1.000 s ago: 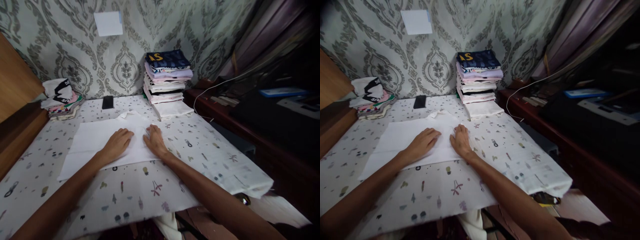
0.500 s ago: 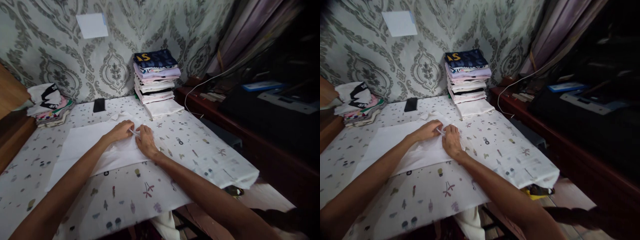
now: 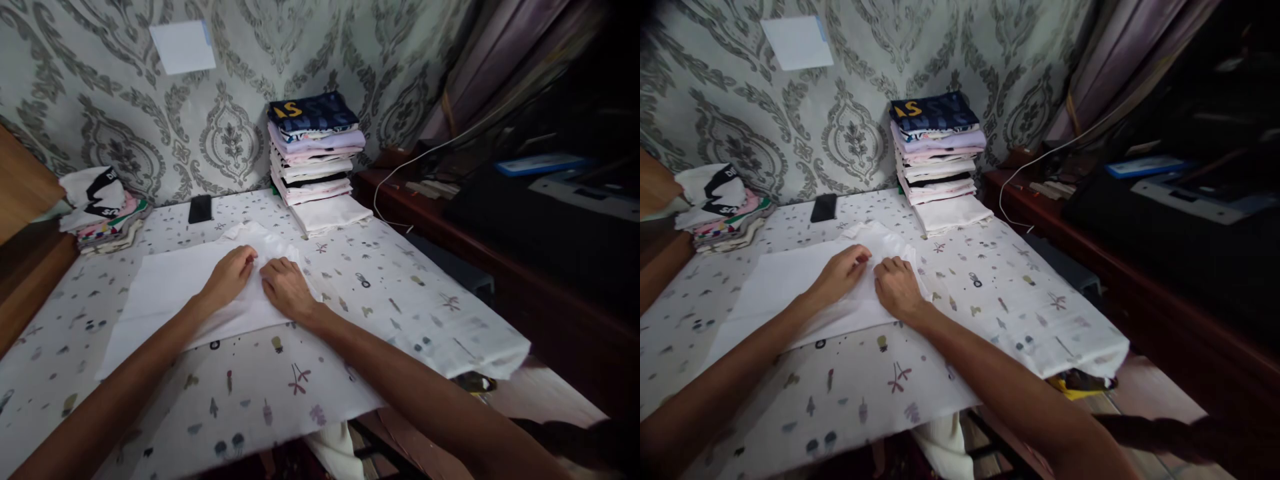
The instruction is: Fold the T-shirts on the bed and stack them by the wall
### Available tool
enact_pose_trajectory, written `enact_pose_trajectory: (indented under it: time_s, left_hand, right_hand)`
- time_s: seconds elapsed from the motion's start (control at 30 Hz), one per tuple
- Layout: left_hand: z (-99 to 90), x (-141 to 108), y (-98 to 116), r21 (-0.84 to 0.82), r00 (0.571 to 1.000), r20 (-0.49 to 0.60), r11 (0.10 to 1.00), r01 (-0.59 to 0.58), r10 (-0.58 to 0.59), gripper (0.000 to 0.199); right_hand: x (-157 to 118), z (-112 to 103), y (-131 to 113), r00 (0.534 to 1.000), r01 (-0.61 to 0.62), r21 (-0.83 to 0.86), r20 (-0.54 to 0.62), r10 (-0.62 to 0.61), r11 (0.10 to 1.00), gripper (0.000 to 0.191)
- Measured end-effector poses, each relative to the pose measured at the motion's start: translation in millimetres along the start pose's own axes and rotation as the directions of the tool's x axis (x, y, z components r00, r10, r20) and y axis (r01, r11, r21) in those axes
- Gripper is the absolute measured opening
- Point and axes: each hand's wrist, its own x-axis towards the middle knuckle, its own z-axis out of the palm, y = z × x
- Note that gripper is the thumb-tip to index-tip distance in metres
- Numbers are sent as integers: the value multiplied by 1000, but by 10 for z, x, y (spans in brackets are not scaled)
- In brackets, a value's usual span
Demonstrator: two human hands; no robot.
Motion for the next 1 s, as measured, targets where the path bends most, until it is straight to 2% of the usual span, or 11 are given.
enact_pose_trajectory:
  time_s: [0.13, 0.23, 0.4, 0.57, 0.7, 0.83, 1.0]
  left_hand:
    - [-11, -348, 28, 55, 992, 96, 995, -86, 80, 25]
    - [-9, -531, -25, 131, 987, 146, 988, -80, 61, 39]
    - [-60, -622, -101, 217, 969, 241, 976, 1, -55, 50]
    - [-152, -705, -146, 204, 958, 280, 979, 6, -64, 56]
    - [-318, -916, -279, 227, 949, 293, 973, 48, -115, 59]
    - [-589, -1193, -513, 290, 921, 291, 941, 175, -260, 62]
    - [-831, -1456, -793, 361, 901, 197, 883, 299, -385, 65]
  right_hand:
    - [2, 17, -27, 995, -99, -53, 2, 99, 994, 20]
    - [1, 34, -37, 993, -121, -50, 6, 122, 991, 25]
    - [6, 82, -18, 993, -120, -48, 1, 120, 992, 32]
    - [8, 120, 8, 993, -119, -70, 18, 120, 990, 40]
    - [14, 126, 14, 994, -104, -94, 28, 107, 990, 39]
    - [14, 132, 13, 993, -109, -103, 32, 113, 989, 39]
    - [2, 147, 25, 996, -88, -105, 9, 90, 991, 39]
